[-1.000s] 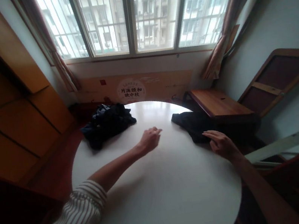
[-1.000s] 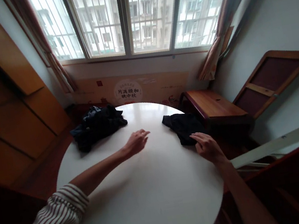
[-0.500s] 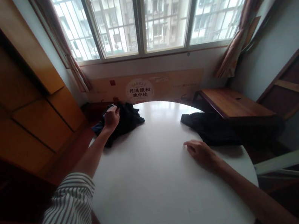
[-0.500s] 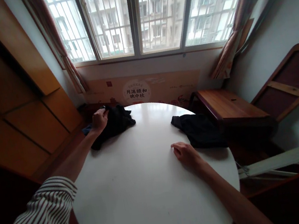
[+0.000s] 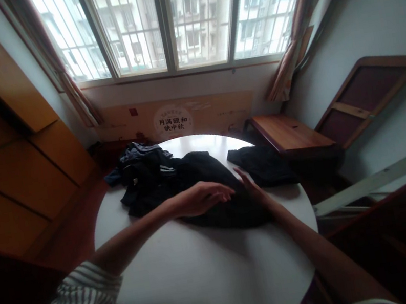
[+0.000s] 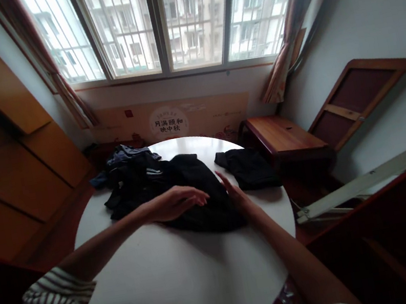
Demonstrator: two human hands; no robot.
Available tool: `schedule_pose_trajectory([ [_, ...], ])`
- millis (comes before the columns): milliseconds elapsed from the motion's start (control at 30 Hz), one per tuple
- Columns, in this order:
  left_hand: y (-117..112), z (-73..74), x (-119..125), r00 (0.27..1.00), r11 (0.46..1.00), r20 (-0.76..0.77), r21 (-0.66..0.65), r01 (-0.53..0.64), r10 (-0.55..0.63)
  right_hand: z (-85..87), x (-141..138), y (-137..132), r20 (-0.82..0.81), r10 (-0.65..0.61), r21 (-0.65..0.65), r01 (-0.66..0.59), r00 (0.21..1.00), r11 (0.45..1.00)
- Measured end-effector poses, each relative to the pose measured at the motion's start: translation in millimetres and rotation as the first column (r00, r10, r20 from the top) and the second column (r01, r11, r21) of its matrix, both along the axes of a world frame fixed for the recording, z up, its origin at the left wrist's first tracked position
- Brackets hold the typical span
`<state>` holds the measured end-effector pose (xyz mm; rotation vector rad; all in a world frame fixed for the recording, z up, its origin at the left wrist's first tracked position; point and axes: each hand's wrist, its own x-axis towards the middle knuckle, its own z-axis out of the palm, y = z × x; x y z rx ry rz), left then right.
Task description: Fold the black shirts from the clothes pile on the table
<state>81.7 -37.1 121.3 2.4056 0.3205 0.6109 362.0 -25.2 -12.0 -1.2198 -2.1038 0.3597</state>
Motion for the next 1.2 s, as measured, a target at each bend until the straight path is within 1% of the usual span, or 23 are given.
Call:
schedule_pose_trajectory([
  [33,-4.4,-15.1,-4.3,0.996,1.000,-0.094,0.020,0.007,-0.005,1.5,1.0,0.3,0.004,0.028,-0.025,-0.028,1.000,0.999],
  [67,-5.4,-28.8,-11.4,0.986,0.997,-0.161,0.067,-0.034,0.044,3.6,1.3,0.1,0.003,0.068,-0.059,-0.068,0.998,0.996],
  [100,-3.6,-40.7,-20.7,0.969,0.985,-0.207,0.133,-0.109,0.136,6.1,1.2,-0.3,0.001,0.108,-0.091,-0.107,0.994,0.990],
  [167,5.3,-59.9,-43.6,0.894,0.916,-0.257,0.268,-0.298,0.366,11.5,-0.2,-2.0,0.004,0.149,-0.134,-0.147,0.989,0.980],
  [233,15.1,-74.1,-67.3,0.776,0.812,-0.288,0.372,-0.449,0.561,15.8,-1.8,-3.7,-0.002,0.145,-0.146,-0.144,0.989,0.979],
  [300,20.9,-85.0,-86.3,0.668,0.718,-0.294,0.440,-0.540,0.683,18.2,-2.4,-4.7,-0.019,0.119,-0.140,-0.121,0.993,0.983],
  [333,21.8,-89.3,-92.8,0.635,0.687,-0.291,0.459,-0.563,0.715,18.7,-2.2,-4.8,-0.027,0.108,-0.142,-0.111,0.994,0.984],
  [400,19.2,-95.1,-99.1,0.612,0.665,-0.288,0.476,-0.576,0.736,19.2,-0.9,-4.6,-0.038,0.084,-0.152,-0.089,0.996,0.984],
  [500,3.6,-94.2,-96.7,0.631,0.696,-0.321,0.476,-0.537,0.706,19.7,2.0,-3.4,-0.056,0.030,-0.147,-0.038,0.998,0.988],
  [600,-26.4,-81.1,-92.2,0.668,0.765,-0.391,0.442,-0.467,0.634,20.0,5.0,-2.3,-0.090,-0.074,-0.118,0.063,0.993,0.991],
  [667,-49.0,-68.7,-92.4,0.717,0.864,-0.484,0.321,-0.388,0.502,20.7,7.3,-2.0,-0.116,-0.140,-0.101,0.129,0.983,0.987],
  [733,-65.5,-56.6,-94.3,0.765,0.954,-0.575,0.116,-0.276,0.291,22.9,10.3,-1.9,-0.135,-0.156,-0.109,0.142,0.978,0.984],
  [767,-69.6,-51.4,-95.3,0.779,0.971,-0.590,0.044,-0.234,0.214,25.0,12.2,-1.9,-0.140,-0.149,-0.127,0.131,0.979,0.983],
  [800,-70.4,-47.0,-96.3,0.785,0.975,-0.590,0.023,-0.221,0.192,28.0,14.3,-2.0,-0.138,-0.145,-0.149,0.124,0.980,0.981],
  [833,-68.0,-43.4,-97.4,0.781,0.967,-0.579,0.055,-0.248,0.233,31.7,16.4,-2.2,-0.129,-0.150,-0.166,0.128,0.980,0.978],
  [867,-62.8,-40.7,-98.7,0.760,0.941,-0.561,0.129,-0.313,0.329,36.1,18.3,-2.7,-0.115,-0.170,-0.167,0.150,0.979,0.975],
  [900,-55.4,-39.0,-100.6,0.710,0.888,-0.537,0.224,-0.401,0.456,40.8,19.5,-3.5,-0.102,-0.205,-0.145,0.189,0.974,0.971],
  [933,-46.5,-38.1,-103.4,0.629,0.812,-0.517,0.315,-0.491,0.581,45.5,19.7,-4.9,-0.092,-0.241,-0.109,0.231,0.966,0.967],
  [1000,-27.5,-39.1,-111.9,0.407,0.631,-0.499,0.457,-0.627,0.765,53.2,15.7,-9.8,-0.080,-0.264,-0.065,0.259,0.961,0.964],
  [1067,-10.6,-43.0,-123.1,0.167,0.445,-0.485,0.544,-0.712,0.859,56.6,4.5,-17.9,-0.021,-0.210,-0.083,0.207,0.977,0.975],
  [1100,-3.7,-45.8,-129.0,0.066,0.362,-0.477,0.562,-0.743,0.876,56.6,-3.7,-22.9,0.045,-0.176,-0.098,0.179,0.983,0.979],
  [1167,6.4,-52.2,-140.2,-0.088,0.225,-0.472,0.565,-0.794,0.877,55.0,-23.5,-34.1,0.247,-0.146,-0.084,0.172,0.958,0.982],
  [1200,9.6,-55.7,-145.1,-0.139,0.178,-0.482,0.555,-0.812,0.865,54.3,-34.1,-40.4,0.356,-0.158,-0.064,0.193,0.921,0.979],
])
